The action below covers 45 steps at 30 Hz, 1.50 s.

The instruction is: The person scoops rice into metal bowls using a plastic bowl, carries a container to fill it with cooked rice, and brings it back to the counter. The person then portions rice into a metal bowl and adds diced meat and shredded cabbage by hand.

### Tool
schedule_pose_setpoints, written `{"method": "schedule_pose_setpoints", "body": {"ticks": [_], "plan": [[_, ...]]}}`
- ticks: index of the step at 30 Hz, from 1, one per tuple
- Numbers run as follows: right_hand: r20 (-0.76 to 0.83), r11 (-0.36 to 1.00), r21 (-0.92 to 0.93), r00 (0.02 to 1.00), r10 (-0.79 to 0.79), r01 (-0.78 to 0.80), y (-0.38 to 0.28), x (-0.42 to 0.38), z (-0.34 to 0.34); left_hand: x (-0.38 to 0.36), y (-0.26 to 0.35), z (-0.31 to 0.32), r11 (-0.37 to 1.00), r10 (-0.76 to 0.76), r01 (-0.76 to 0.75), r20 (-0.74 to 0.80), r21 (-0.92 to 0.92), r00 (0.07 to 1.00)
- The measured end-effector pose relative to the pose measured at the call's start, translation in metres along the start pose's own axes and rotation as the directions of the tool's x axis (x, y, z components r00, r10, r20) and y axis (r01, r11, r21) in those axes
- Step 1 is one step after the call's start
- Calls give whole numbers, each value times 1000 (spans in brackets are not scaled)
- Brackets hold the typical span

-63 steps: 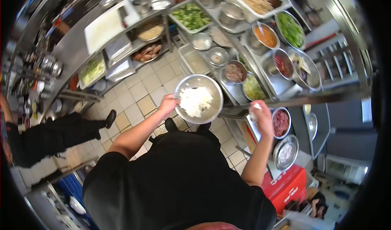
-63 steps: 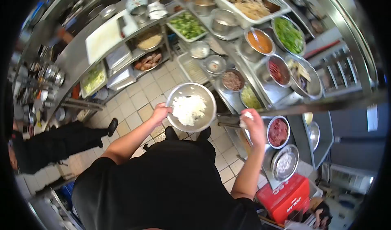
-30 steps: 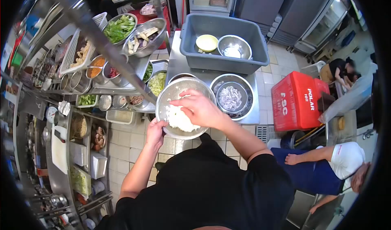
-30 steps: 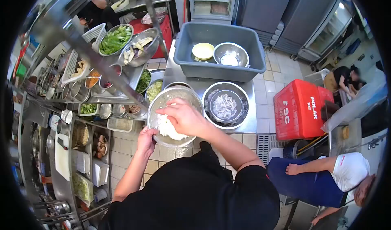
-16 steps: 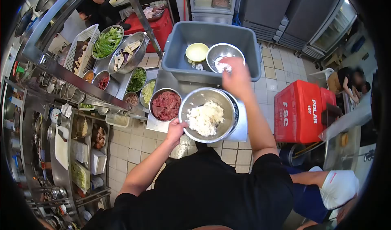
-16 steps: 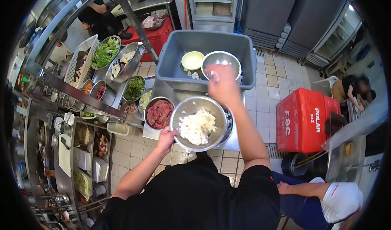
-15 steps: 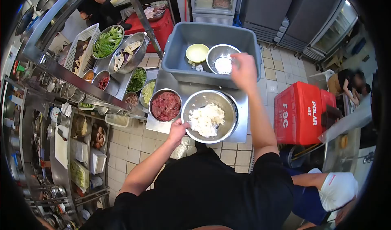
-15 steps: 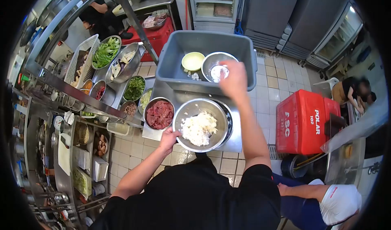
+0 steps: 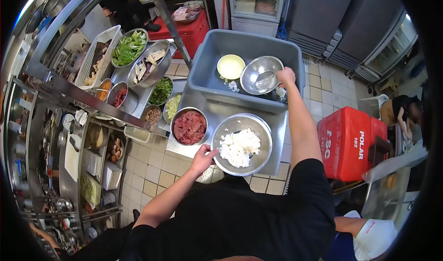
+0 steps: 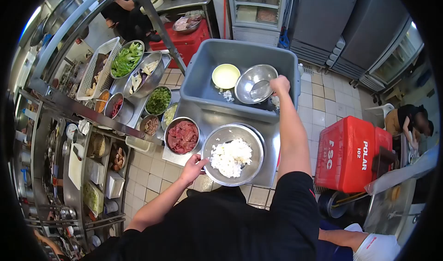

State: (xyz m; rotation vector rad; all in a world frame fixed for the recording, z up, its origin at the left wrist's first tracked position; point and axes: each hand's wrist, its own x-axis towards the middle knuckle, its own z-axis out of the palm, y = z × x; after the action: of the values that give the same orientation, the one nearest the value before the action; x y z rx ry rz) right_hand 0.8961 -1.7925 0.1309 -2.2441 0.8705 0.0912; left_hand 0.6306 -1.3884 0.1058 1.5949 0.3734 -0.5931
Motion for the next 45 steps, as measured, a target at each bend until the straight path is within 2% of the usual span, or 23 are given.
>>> {"method": "schedule_pose_setpoints", "body": {"ticks": [2, 4, 5, 7, 9, 11, 13, 14, 17, 20, 21, 25, 28, 29, 31, 32, 34, 35, 37, 40, 41, 42, 45], "plan": [[-64, 993, 57, 993, -99, 103, -13, -17, -24, -8, 8, -5, 992, 124, -121, -85, 36, 989], [-131, 979, 55, 974, -187, 196, -9, -27, -45, -5, 17, -23, 923, 384, -385, -126, 18, 915], [-160, 954, 203, 969, -190, 220, -2, -28, -53, -1, 23, -29, 861, 504, -508, -149, 12, 851], [-217, 838, 476, 959, -182, 267, 15, -28, -68, -6, 86, -29, 821, 564, -571, -156, 6, 811], [-292, 742, 609, 949, -119, 280, 31, -30, -73, 24, 129, -39, 742, 658, -602, -148, 294, 738], [-357, 603, 735, 933, -47, 311, 47, -22, -65, 53, 190, -29, 633, 702, -609, -22, 478, 712], [-414, 427, 830, 909, 38, 360, 73, -3, -39, 121, 219, -22, 576, 622, -574, 144, 582, 770], [-444, 429, 823, 893, 74, 374, 73, -7, -39, 160, 225, -16, 520, 595, -553, 189, 651, 781], [-546, 561, 713, 835, 69, 421, 75, -5, -31, 272, 230, 4, 342, 415, -397, 242, 852, 877], [-622, 745, 560, 778, 89, 362, 79, -1, -27, 346, 239, 29, 278, 170, -195, 152, 941, 974], [-637, 788, 512, 767, 80, 343, 79, -1, -28, 369, 236, 35, 277, 206, -174, 119, 945, 971], [-626, 650, 622, 776, 76, 438, 72, -6, -28, 466, 205, 37, 331, 283, -100, 2, 938, 959], [-603, 595, 674, 791, 104, 437, 70, -10, -34, 459, 210, 42, 350, 47, -143, 135, 926, 990], [-592, 589, 688, 797, 117, 424, 70, -13, -31, 436, 210, 51, 607, 67, -104, 80, 788, 995], [-571, 560, 713, 813, 112, 423, 71, -12, -28, 391, 232, 66, 654, 108, -221, 200, 723, 974], [-568, 543, 721, 816, 110, 429, 71, -11, -30, 386, 240, 65, 440, 290, -386, 279, 811, 916], [-564, 446, 764, 818, 111, 466, 68, -13, -31, 371, 257, 65, -98, 520, -560, 522, 822, 676], [-563, 396, 780, 819, 110, 483, 67, -13, -31, 358, 267, 62, -247, 533, -579, 608, 777, 588], [-556, 412, 785, 820, 137, 463, 73, -9, -30, 347, 269, 60, -414, 563, -515, 655, 751, 504], [-546, 357, 810, 820, 171, 465, 78, -8, -27, 372, 211, 53, -448, 577, -285, 517, 848, 633], [-544, 325, 819, 820, 179, 472, 78, -7, -27, 334, 204, 72, -385, 526, -194, 388, 902, 757], [-552, 329, 813, 816, 173, 480, 78, -7, -28, 297, 204, 89, -351, 430, -296, 434, 888, 792], [-561, 339, 804, 811, 164, 488, 70, -15, -29, 260, 199, 122, -241, 174, -639, 680, 730, 712]]}}
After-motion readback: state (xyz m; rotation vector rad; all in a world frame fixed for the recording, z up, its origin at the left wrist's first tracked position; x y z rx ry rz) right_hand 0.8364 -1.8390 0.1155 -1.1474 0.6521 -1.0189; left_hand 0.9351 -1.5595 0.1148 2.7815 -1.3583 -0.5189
